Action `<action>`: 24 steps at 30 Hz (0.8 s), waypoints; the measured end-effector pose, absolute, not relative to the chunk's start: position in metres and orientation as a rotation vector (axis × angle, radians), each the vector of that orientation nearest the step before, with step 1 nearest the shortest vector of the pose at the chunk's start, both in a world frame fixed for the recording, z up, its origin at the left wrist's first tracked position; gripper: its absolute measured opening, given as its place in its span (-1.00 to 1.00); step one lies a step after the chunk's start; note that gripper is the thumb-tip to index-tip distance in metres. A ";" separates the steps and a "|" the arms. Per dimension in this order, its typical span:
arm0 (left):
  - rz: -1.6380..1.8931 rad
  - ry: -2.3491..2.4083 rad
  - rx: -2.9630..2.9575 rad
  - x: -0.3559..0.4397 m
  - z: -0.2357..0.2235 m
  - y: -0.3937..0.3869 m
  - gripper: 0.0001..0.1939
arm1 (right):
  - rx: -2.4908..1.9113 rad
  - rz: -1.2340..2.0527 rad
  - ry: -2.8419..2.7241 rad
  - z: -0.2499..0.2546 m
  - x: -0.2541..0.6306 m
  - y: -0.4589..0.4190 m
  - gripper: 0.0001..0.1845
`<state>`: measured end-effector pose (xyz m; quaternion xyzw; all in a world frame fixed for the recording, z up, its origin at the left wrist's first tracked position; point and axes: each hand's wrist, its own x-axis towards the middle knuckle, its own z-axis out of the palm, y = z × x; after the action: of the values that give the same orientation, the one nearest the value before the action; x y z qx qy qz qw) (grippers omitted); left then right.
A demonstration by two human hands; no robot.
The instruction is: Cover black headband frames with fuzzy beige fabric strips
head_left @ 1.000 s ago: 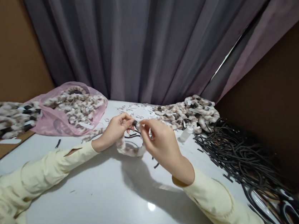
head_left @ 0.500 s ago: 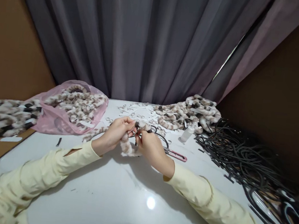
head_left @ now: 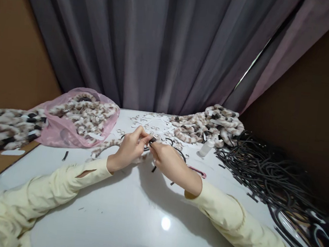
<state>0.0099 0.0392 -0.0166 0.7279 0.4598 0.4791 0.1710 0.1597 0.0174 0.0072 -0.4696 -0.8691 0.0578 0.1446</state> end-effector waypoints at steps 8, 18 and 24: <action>1.373 1.077 2.465 0.008 -0.027 0.043 -0.83 | -1.088 0.535 -2.441 0.018 0.170 0.026 -0.77; 1.226 1.215 2.306 0.013 -0.009 0.030 -0.88 | -1.215 0.816 -2.128 0.020 0.179 0.046 -0.71; 1.151 1.197 2.185 0.012 -0.002 0.026 -0.87 | -1.207 1.154 -2.010 0.017 0.180 0.055 -0.71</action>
<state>0.0119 0.0261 -0.0023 0.7806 0.4274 0.4113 0.1971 0.1803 0.0554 0.0175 -0.4459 -0.7424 0.4264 0.2612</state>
